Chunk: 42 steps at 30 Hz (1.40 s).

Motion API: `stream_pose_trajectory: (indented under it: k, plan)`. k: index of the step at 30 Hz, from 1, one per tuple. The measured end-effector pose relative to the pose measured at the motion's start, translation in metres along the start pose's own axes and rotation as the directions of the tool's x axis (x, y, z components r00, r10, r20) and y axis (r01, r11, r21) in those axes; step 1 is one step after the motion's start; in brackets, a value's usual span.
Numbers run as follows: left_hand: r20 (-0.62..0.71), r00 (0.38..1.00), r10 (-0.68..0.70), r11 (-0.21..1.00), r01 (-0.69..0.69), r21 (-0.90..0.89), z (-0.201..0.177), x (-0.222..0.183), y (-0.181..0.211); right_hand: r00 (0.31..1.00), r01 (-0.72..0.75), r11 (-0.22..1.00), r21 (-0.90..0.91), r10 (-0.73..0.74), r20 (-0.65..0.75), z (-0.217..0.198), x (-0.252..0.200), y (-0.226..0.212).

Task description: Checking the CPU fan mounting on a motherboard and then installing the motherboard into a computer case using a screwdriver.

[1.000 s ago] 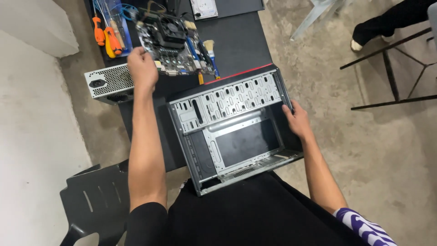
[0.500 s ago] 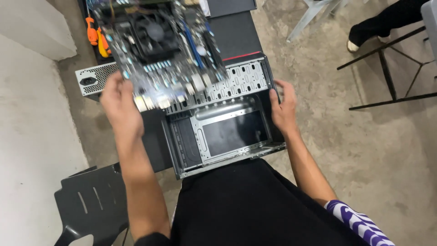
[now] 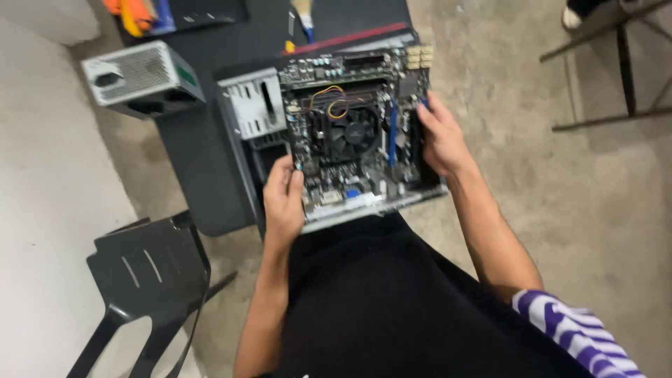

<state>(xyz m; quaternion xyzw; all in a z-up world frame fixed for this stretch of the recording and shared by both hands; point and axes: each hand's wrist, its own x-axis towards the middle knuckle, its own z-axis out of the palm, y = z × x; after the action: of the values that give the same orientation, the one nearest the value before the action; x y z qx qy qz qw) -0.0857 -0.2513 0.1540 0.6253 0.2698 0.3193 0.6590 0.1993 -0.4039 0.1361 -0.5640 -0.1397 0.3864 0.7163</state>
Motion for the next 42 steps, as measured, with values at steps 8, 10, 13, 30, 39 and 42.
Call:
stream_pose_trajectory:
  k: [8, 10, 13, 30, 39, 42]
  plan:
    - [0.108, 0.992, -0.062, 0.985, 0.043, 0.168, -0.010, -0.002, -0.041, 0.995, 0.062, 0.995, -0.080, -0.055, 0.084, -0.036, -0.001, 0.055]
    - [0.100, 0.988, -0.114, 0.950, 0.079, 0.304, -0.015, -0.001, -0.043, 0.996, 0.039, 0.990, -0.136, -0.027, 0.089, -0.071, 0.009, 0.098]
    - [0.068, 0.982, -0.174, 0.883, 0.125, 0.452, -0.013, -0.001, -0.032, 0.995, -0.009, 0.981, -0.196, 0.028, 0.094, -0.067, 0.006, 0.095]
    - [0.061, 0.788, -0.613, 0.678, 0.485, 0.552, -0.005, 0.014, -0.059, 0.979, -0.141, 0.826, -0.546, 0.200, 0.050, -0.092, 0.004, 0.119]
    - [0.020, 0.696, -0.718, 0.536, 0.534, 0.654, -0.009, 0.022, -0.117, 0.972, -0.151, 0.665, -0.731, 0.233, 0.010, -0.057, 0.000, 0.097]
    - [0.016, 0.678, -0.735, 0.505, 0.531, 0.680, 0.001, 0.037, -0.088, 0.948, -0.244, 0.553, -0.797, 0.309, -0.075, -0.058, 0.008, 0.100]
